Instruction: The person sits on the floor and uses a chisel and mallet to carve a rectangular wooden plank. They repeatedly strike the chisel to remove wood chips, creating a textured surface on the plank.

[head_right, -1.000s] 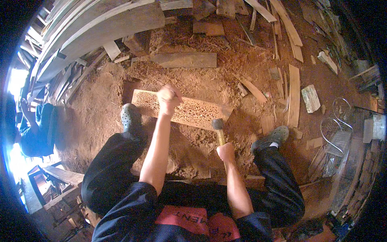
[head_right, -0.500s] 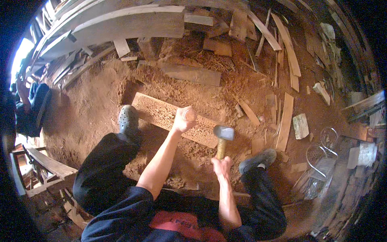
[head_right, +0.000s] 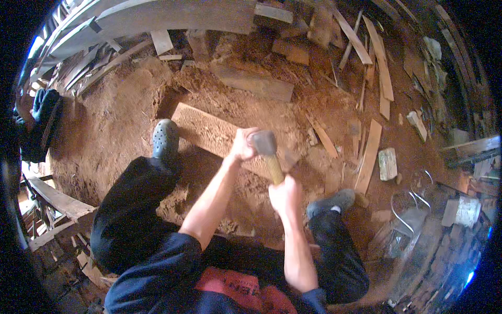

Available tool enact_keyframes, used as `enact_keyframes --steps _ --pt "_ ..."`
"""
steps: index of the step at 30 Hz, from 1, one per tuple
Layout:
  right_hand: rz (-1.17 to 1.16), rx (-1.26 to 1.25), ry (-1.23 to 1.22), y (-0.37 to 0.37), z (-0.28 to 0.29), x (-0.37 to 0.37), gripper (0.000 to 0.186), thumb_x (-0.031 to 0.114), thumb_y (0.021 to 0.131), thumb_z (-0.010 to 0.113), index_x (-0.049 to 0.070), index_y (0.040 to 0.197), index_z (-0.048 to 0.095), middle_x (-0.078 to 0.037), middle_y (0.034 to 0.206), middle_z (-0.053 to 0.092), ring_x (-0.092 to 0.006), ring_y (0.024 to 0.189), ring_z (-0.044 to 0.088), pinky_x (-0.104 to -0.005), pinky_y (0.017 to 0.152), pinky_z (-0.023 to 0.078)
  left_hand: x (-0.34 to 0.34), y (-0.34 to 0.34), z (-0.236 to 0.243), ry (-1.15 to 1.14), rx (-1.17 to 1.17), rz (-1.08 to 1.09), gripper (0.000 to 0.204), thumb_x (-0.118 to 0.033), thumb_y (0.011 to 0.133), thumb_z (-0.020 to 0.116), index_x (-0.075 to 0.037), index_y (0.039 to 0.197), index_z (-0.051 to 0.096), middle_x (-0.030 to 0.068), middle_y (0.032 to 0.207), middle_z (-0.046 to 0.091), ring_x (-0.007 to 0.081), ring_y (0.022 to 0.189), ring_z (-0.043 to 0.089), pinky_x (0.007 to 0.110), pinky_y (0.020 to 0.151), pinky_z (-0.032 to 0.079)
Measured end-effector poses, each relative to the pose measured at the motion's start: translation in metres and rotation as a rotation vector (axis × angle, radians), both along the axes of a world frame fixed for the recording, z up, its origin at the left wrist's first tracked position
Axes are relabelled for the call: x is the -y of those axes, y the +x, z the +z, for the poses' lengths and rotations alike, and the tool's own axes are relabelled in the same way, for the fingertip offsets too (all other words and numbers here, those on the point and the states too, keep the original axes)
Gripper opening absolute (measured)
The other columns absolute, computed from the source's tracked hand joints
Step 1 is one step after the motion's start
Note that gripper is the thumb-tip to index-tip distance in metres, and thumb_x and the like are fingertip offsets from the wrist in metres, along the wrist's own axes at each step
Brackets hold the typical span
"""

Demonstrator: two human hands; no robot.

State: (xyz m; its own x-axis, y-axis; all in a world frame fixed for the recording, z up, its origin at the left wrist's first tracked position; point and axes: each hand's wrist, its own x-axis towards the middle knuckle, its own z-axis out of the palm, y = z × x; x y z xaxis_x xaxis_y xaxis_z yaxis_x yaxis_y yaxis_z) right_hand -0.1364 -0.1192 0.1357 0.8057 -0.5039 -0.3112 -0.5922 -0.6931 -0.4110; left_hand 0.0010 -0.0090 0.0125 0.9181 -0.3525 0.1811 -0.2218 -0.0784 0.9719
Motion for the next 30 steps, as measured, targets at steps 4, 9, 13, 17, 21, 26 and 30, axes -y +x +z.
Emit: enact_keyframes --steps 4,9,13,17,21,26,30 --pt "-0.018 0.237 0.162 0.004 0.053 0.021 0.01 0.004 0.062 0.064 0.002 0.067 0.056 -0.003 0.057 0.052 -0.0113 0.05 0.049 -0.0275 0.048 0.041 -0.008 0.006 0.002 -0.051 0.02 0.049 0.02 -0.019 0.056 0.062 -0.004 0.066 0.051 0.0079 0.057 0.05 0.017 0.054 0.05 0.03 0.055 0.043" --pt "-0.256 0.992 0.755 0.015 0.089 -0.02 0.022 -0.011 0.066 0.054 0.008 0.069 0.042 -0.003 0.057 0.049 -0.0092 0.043 0.046 -0.0214 0.04 0.037 -0.003 -0.006 0.002 0.062 -0.04 -0.002 0.026 -0.02 0.053 0.064 -0.004 0.063 0.046 0.0072 0.056 0.049 0.012 0.053 0.046 0.028 0.05 0.04" --pt "-0.02 -0.093 -0.018 0.014 0.005 -0.003 0.019 0.005 0.064 0.064 -0.007 0.074 0.053 -0.007 0.067 0.06 -0.0236 0.063 0.058 -0.0373 0.06 0.047 0.0 -0.006 0.005 -0.077 -0.057 -0.023 0.027 -0.02 0.051 0.064 -0.003 0.062 0.046 0.0091 0.056 0.05 0.0154 0.053 0.048 0.029 0.052 0.041" --pt "-0.172 0.22 0.239 0.0 0.056 0.025 0.01 0.002 0.063 0.064 0.002 0.066 0.055 -0.005 0.06 0.055 -0.0152 0.049 0.053 -0.029 0.046 0.042 -0.008 -0.008 -0.006 0.045 -0.068 -0.004 0.03 -0.026 0.051 0.064 -0.005 0.067 0.05 0.0149 0.061 0.052 0.0332 0.058 0.054 0.037 0.053 0.042" --pt "-0.363 0.907 0.829 0.003 0.105 -0.013 0.025 -0.01 0.063 0.06 0.009 0.058 0.045 0.001 0.056 0.046 -0.0099 0.048 0.045 -0.0249 0.046 0.038 -0.009 -0.007 -0.007 0.122 0.035 -0.015 0.021 -0.016 0.053 0.063 -0.005 0.065 0.051 0.0109 0.058 0.054 0.0222 0.052 0.053 0.031 0.052 0.042" --pt "0.017 0.068 0.055 -0.012 -0.017 -0.005 0.014 0.011 0.067 0.064 -0.001 0.074 0.062 -0.023 0.067 0.061 -0.0348 0.064 0.063 -0.0393 0.059 0.05 -0.003 -0.011 -0.005 0.012 -0.043 -0.009 0.028 -0.021 0.05 0.062 -0.003 0.064 0.045 0.0161 0.059 0.049 0.0344 0.055 0.05 0.036 0.053 0.042" --pt "-0.045 0.02 -0.022 -0.02 -0.018 0.012 0.029 0.019 0.062 0.067 -0.007 0.071 0.061 -0.025 0.065 0.061 -0.0345 0.063 0.063 -0.042 0.061 0.049 -0.009 -0.01 -0.009 0.16 0.031 -0.023 0.023 -0.018 0.053 0.063 -0.004 0.066 0.049 0.0173 0.063 0.054 0.0359 0.06 0.055 0.037 0.055 0.044"
